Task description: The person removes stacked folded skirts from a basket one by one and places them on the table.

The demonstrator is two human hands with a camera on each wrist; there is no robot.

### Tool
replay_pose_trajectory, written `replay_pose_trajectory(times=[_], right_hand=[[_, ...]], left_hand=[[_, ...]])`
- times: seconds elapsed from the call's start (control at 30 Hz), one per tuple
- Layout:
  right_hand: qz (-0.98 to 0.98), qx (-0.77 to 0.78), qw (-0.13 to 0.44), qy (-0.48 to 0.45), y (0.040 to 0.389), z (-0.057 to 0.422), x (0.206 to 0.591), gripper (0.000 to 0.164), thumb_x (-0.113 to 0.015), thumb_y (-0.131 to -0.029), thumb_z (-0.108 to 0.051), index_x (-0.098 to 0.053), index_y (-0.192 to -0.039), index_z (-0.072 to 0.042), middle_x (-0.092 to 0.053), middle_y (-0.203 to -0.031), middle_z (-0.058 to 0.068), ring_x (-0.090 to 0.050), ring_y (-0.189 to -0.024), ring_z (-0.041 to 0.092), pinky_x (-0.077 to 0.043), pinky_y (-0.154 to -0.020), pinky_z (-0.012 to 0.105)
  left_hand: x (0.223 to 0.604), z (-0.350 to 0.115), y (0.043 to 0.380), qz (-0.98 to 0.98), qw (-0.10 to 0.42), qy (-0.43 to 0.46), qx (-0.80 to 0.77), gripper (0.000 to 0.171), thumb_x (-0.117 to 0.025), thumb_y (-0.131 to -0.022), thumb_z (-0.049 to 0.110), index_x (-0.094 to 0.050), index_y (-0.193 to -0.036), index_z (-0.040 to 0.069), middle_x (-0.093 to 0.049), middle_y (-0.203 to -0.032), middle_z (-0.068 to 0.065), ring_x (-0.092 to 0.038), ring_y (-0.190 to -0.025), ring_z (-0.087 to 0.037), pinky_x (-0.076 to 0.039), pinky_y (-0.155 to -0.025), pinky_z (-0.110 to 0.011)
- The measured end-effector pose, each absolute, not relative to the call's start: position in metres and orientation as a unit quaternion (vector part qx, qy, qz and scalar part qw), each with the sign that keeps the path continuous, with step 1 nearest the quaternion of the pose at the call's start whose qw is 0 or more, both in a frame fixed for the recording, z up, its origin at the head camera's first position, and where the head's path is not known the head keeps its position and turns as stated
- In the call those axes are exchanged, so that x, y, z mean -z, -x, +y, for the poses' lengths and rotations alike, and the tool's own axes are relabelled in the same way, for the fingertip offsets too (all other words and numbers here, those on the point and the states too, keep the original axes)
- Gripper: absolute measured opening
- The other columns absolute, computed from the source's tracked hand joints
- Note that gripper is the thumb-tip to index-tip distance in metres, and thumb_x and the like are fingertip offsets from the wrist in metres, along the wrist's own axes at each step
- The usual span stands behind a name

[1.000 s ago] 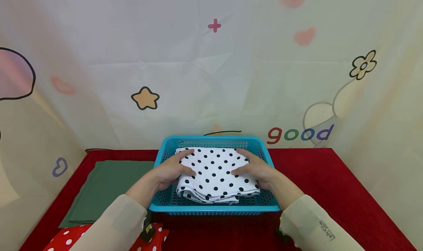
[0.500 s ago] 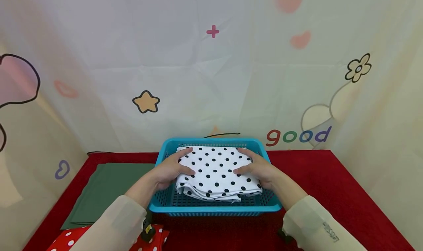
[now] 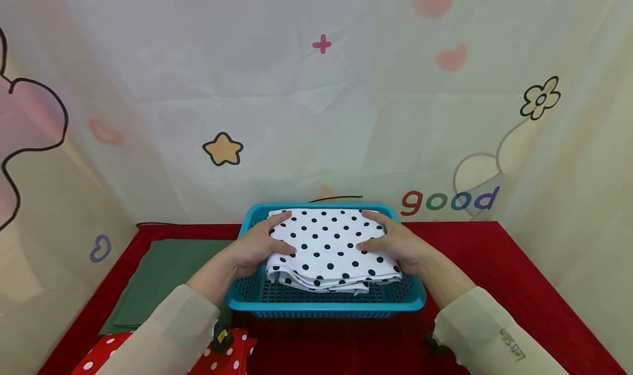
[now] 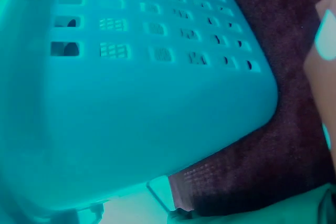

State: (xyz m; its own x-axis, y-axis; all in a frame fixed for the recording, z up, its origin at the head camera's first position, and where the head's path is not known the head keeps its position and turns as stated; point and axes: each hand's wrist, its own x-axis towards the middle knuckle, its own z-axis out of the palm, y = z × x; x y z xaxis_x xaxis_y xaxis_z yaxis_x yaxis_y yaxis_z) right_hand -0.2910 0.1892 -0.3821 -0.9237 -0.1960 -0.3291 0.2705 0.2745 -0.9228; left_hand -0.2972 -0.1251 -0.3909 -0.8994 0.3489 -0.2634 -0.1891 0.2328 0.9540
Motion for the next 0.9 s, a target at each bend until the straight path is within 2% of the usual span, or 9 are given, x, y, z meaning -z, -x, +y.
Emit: replay_pose_trajectory(times=[0.37,0.9], right_hand=[[0.788,0.584,0.192,-0.017,0.290,0.190,0.369,0.088,-0.078,-0.092,-0.018,-0.028,-0.164,-0.033,-0.047,-0.151,0.022,-0.078,-0.090,0.025,-0.065,-0.082,0.038],[0.795,0.576,0.191,0.011,0.276,0.194,0.356,0.090,-0.080,-0.091,-0.020,-0.029,-0.164,-0.032,-0.049,-0.150,0.022,-0.078,-0.093,0.025,-0.064,-0.083,0.038]], left_hand=[[0.381,-0.126,0.295,0.744,0.225,-0.058,-0.626,0.086,-0.072,-0.095,0.008,-0.026,-0.165,0.029,-0.035,-0.165,-0.018,-0.076,-0.105,-0.027,-0.063,-0.089,-0.039],[0.369,-0.133,0.280,0.735,0.231,-0.068,-0.634,0.089,-0.075,-0.094,0.009,-0.025,-0.165,0.031,-0.040,-0.160,-0.018,-0.075,-0.106,-0.025,-0.063,-0.090,-0.037]])
